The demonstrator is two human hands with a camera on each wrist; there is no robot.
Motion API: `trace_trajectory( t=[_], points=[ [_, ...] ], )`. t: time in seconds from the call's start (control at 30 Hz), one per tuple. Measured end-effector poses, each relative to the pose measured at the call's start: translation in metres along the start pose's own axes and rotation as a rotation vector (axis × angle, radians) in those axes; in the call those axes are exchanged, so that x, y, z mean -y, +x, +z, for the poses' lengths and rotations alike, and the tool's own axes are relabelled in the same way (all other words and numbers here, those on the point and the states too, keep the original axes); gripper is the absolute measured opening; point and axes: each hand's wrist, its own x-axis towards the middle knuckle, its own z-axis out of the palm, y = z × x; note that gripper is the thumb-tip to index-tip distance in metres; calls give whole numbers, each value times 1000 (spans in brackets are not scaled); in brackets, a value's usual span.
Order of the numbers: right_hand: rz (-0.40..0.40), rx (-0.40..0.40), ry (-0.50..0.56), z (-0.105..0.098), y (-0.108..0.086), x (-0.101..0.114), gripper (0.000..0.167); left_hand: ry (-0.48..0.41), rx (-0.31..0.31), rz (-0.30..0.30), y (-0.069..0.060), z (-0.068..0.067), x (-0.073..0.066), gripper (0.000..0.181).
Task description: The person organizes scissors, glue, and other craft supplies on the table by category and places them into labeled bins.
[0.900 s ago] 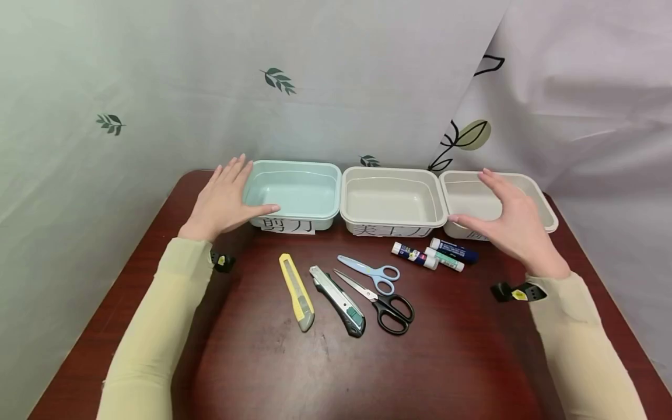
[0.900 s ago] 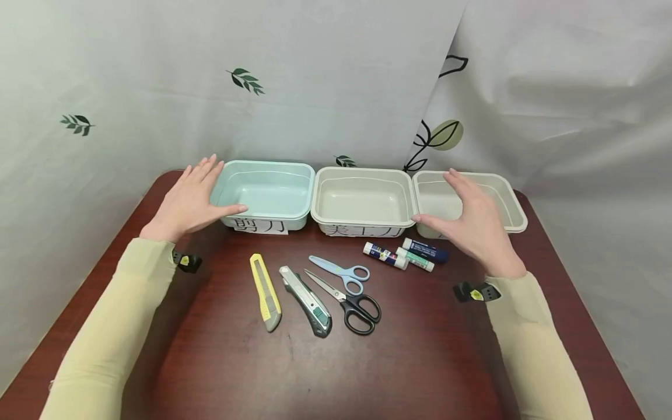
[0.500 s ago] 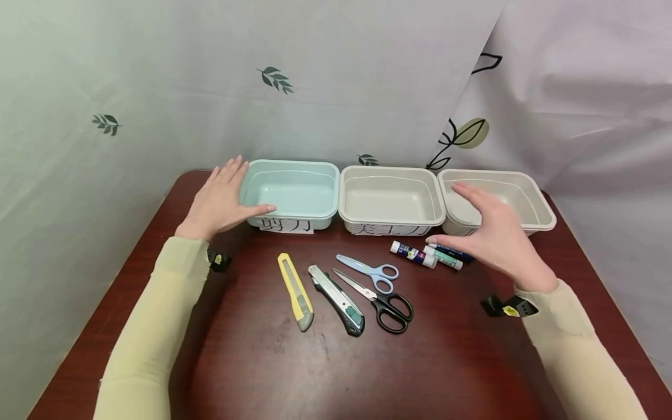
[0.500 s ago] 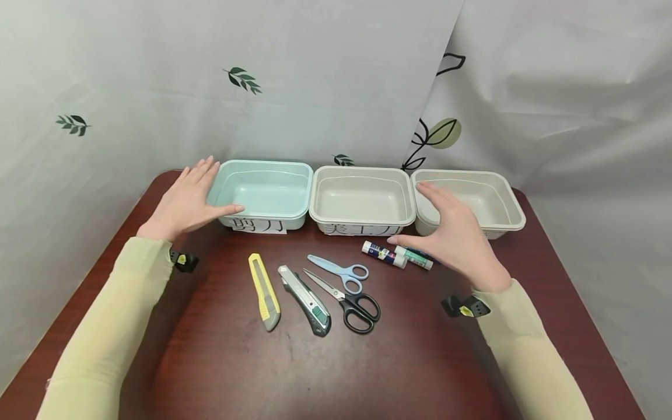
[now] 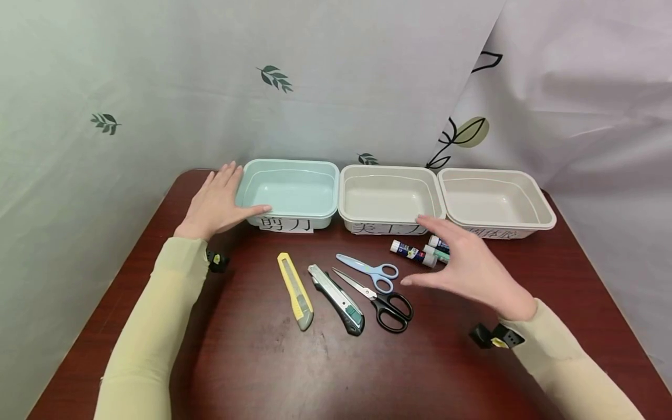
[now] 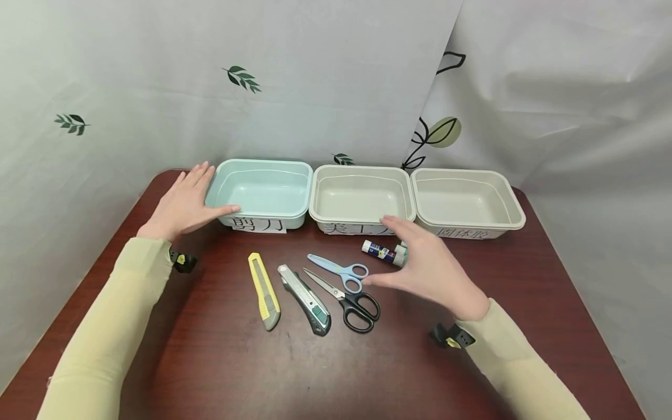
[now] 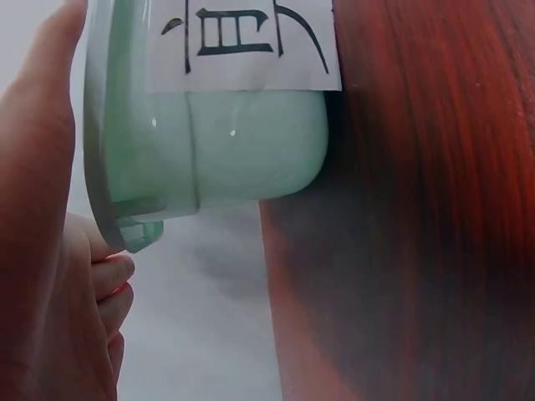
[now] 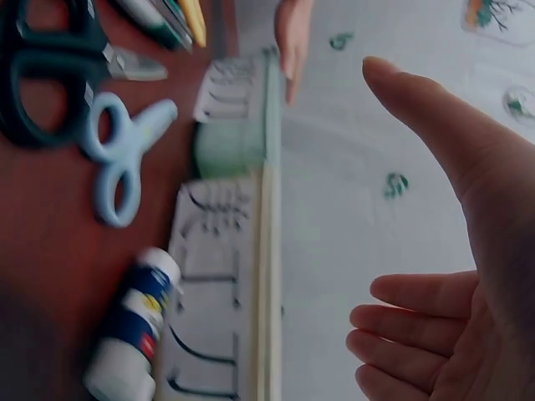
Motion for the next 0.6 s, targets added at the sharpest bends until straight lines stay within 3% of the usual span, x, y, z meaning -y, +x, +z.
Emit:
trace_trajectory(
  t=[0.13,0.6],
  points=[
    [-24,32,0,9,-6,6,111,-1,-3,-5,0,3,3,120],
    [21,170,3,41,-26,11,110,4,-9,5,-2,10,7,119]
  ],
)
